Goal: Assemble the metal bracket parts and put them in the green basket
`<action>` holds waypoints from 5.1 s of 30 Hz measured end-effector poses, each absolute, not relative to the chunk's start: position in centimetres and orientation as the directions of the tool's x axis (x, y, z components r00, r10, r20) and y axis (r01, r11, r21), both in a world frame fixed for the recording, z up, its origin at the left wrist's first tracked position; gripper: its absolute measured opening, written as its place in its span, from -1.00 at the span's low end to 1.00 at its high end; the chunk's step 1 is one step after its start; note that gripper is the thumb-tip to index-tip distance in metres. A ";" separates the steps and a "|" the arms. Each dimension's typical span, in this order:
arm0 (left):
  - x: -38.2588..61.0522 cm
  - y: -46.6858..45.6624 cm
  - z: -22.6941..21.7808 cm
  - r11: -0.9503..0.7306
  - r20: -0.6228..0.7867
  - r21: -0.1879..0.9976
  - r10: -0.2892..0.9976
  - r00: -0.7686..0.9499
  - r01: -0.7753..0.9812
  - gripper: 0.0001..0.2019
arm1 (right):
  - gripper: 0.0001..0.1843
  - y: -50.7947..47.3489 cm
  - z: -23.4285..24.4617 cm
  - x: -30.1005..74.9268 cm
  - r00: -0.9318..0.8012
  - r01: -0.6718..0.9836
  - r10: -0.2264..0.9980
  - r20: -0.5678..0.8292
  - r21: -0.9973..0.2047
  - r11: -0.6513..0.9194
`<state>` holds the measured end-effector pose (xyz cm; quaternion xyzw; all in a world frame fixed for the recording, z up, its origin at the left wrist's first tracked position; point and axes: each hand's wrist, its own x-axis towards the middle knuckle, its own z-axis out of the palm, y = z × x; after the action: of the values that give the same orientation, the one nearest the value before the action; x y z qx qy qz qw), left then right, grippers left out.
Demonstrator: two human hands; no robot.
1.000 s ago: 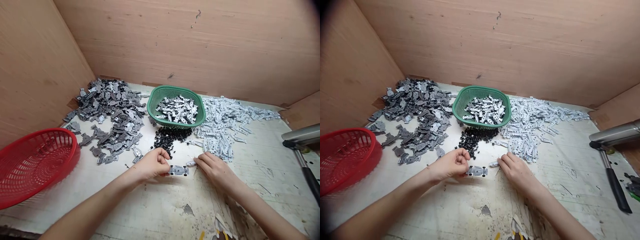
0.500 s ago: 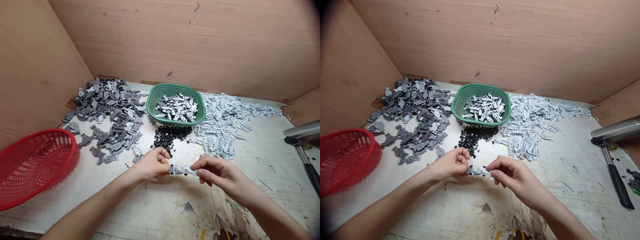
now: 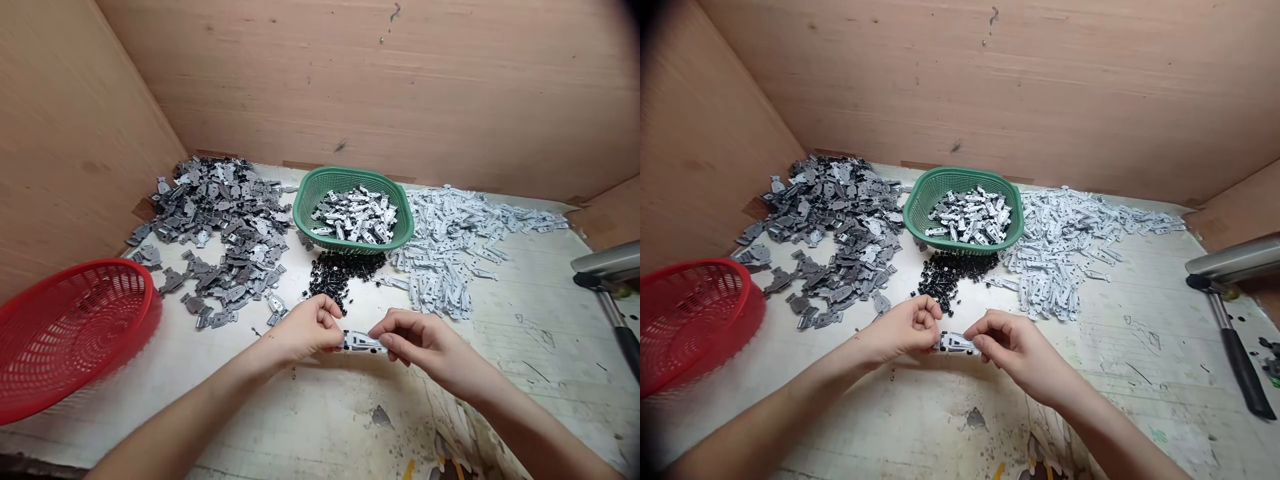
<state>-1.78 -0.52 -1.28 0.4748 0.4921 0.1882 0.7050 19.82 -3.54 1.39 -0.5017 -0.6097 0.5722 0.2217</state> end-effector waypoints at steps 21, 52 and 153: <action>-1.5 -0.6 -0.4 0.522 -0.515 0.845 0.733 0.444 0.118 -0.71 | -0.60 -4.2 -0.8 21.1 -0.375 0.098 0.783 -0.497 -0.861 -0.500; -1.4 -1.5 0.8 0.256 -0.349 0.937 0.711 0.611 0.236 -0.59 | -0.64 -5.3 -1.7 18.3 -0.390 -0.009 0.826 -0.408 -0.895 -0.446; 0.4 -3.1 -1.1 -0.175 -0.356 0.662 0.782 0.511 0.729 -0.86 | -0.92 -3.2 -0.9 20.4 -0.370 0.505 0.924 0.093 -0.815 0.284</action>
<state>0.41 -3.05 -1.12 0.7658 0.4933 0.0323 0.4113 20.41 -3.19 -0.95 -0.4789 -0.7459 0.3587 0.2926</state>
